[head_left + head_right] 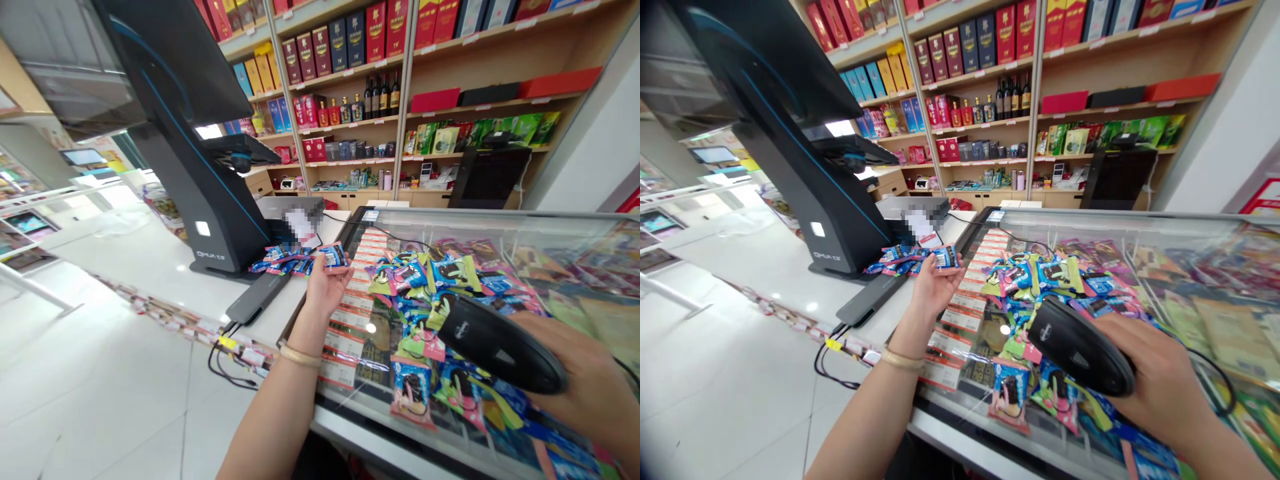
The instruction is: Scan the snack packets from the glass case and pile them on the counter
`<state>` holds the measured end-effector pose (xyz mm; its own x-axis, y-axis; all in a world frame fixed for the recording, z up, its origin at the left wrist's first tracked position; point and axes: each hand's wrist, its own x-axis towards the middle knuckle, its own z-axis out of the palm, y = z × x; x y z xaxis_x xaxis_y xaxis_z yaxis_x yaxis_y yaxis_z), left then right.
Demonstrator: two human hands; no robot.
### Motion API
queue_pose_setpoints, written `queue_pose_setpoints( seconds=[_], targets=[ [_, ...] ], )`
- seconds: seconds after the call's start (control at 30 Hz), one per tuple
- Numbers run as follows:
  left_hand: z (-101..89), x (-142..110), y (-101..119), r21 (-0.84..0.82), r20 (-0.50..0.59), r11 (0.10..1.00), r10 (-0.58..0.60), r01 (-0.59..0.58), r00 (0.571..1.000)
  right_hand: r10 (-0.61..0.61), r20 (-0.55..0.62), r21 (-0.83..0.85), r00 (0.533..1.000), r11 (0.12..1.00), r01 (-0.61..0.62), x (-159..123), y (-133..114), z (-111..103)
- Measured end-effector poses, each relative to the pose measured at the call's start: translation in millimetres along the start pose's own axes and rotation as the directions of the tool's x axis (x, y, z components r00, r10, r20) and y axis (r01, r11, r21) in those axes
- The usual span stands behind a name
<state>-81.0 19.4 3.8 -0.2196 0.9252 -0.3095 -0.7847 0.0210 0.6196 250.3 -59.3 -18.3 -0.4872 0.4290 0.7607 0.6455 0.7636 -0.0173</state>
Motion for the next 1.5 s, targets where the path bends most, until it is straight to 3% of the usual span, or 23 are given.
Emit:
queue_pose_setpoints(
  seconds=[0.17,0.3,0.47,0.63,0.83,0.97,1.03,1.07,1.13,1.2,1.27,1.33,1.4,1.5],
  targets=[
    [-0.8,10,7,-0.199,-0.257,0.977,0.024,-0.077,0.966,0.041,0.005,0.007,0.999,0.999,-0.041,2,-6,0],
    [-2.7,15,1,-0.251,-0.303,0.966,-0.013,-0.066,0.953,0.062,0.013,-0.007,0.998,0.998,-0.062,-2,-6,1],
    [-7.5,15,0,-0.316,-0.304,0.949,-0.12,0.019,0.945,0.062,0.006,-0.012,0.998,0.998,-0.062,-5,-1,3],
    [-6.5,8,1,-0.37,-0.233,0.921,-0.223,0.125,0.947,-0.028,0.019,-0.025,0.999,0.999,0.028,-3,8,2],
    [-0.3,0,-5,-0.467,-0.201,0.877,-0.226,0.109,0.953,-0.014,0.01,0.003,1.0,1.0,0.014,-4,10,3],
    [0.0,0,-13,-0.309,-0.121,0.938,-0.203,0.158,0.972,0.04,0.015,0.029,0.999,0.999,-0.041,-4,6,2],
    [0.1,-2,-22,-0.055,-0.032,0.993,-0.108,0.106,0.994,0.031,0.012,0.038,0.999,0.999,-0.032,-3,6,2],
    [0.3,-3,-29,0.109,0.036,0.994,-0.021,0.017,0.999,0.024,0.012,0.045,1.0,0.999,-0.025,-3,6,2],
    [0.8,-6,-42,0.393,0.235,0.88,0.182,-0.265,0.955,0.028,0.016,0.062,0.999,0.998,-0.029,-3,6,2],
    [0.7,-8,-54,0.528,0.459,0.664,0.302,-0.529,0.836,0.053,0.02,0.071,0.998,0.996,-0.054,-5,6,3],
    [-0.1,-8,-64,0.555,0.626,0.478,0.299,-0.68,0.721,0.065,0.027,0.071,0.997,0.995,-0.067,-7,5,5],
    [-1.6,-4,-70,0.552,0.72,0.359,0.251,-0.753,0.647,0.074,0.039,0.063,0.996,0.995,-0.076,-8,6,6],
    [-3.1,0,-74,0.56,0.751,0.289,0.218,-0.777,0.623,0.059,0.039,0.052,0.998,0.997,-0.061,-9,6,6],
    [-4.1,3,-75,0.583,0.737,0.274,0.217,-0.765,0.64,0.028,0.026,0.034,0.999,0.999,-0.029,-9,7,6]
  ],
)
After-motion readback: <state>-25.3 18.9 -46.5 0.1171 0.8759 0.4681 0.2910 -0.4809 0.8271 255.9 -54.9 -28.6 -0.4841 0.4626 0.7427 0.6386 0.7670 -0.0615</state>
